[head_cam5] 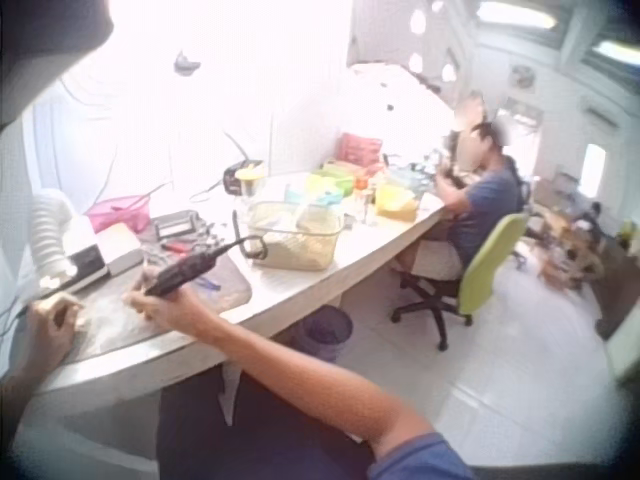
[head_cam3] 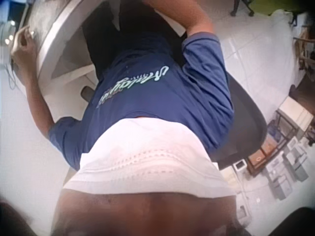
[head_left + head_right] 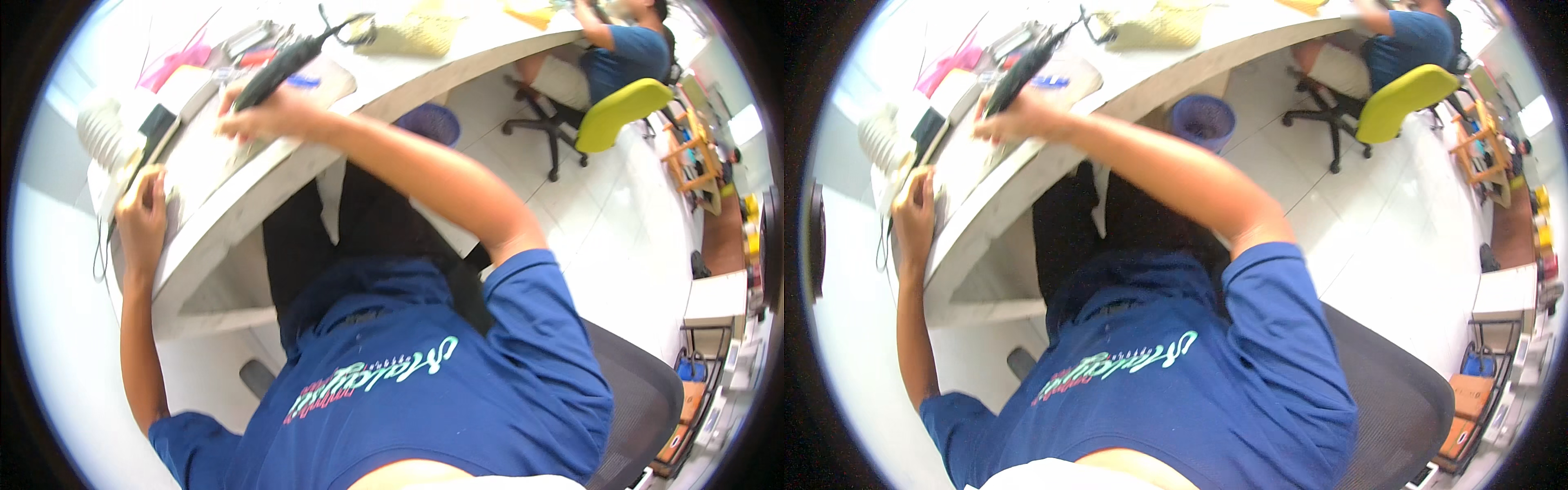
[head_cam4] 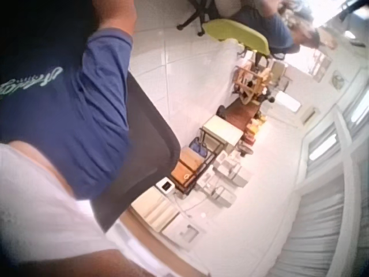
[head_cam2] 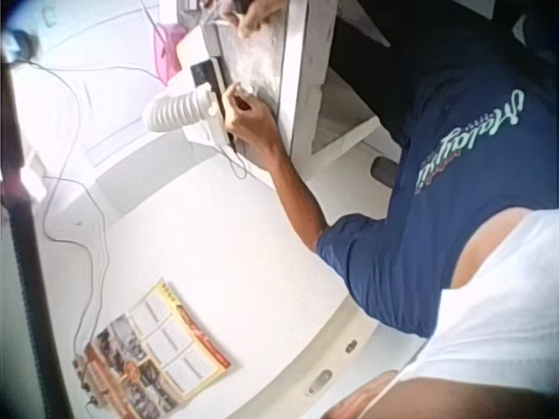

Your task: The person shapes a yellow dental wax model using a metal spatula and a rotary tool. They smooth the surface of the wax, fit it with a gray component, and then use the rotary tool to refine the edges and contours of the model.

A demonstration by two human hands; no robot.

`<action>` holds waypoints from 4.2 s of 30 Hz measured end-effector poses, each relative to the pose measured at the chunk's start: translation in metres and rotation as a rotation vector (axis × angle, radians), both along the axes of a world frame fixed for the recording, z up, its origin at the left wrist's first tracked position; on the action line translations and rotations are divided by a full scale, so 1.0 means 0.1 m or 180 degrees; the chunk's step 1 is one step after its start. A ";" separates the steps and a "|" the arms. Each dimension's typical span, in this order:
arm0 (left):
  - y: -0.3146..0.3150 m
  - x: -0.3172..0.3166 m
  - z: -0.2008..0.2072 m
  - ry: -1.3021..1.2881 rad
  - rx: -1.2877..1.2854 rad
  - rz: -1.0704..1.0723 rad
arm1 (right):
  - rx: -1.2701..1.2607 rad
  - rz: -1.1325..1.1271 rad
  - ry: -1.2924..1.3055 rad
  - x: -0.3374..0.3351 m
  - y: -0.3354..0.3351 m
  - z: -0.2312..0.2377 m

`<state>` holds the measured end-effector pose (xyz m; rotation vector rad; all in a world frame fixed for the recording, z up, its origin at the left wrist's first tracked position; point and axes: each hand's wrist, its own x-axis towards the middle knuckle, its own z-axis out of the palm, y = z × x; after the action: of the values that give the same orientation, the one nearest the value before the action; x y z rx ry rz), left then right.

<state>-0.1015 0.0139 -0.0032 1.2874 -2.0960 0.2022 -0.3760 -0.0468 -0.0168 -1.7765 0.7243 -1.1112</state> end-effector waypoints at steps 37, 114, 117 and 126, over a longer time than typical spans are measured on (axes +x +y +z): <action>0.05 -0.17 0.09 0.0021 0.0149 -0.0467 | 0.0093 -0.0063 -0.0436 -0.17 0.19 0.11; -0.14 0.14 0.23 -0.0184 0.1161 -0.0447 | -0.0226 -0.1450 -0.0001 0.00 0.38 0.13; -0.13 0.14 0.34 -0.0118 0.1424 -0.0545 | -0.0236 -0.1476 0.0029 -0.04 0.39 0.12; -0.12 0.15 0.37 -0.0176 0.1158 -0.0755 | -0.0395 -0.1647 0.0086 -0.03 0.34 0.08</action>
<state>-0.0864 0.0020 0.0337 1.2270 -2.3867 -0.2615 -0.3787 -0.0129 -0.0088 -1.7551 1.1976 -1.4979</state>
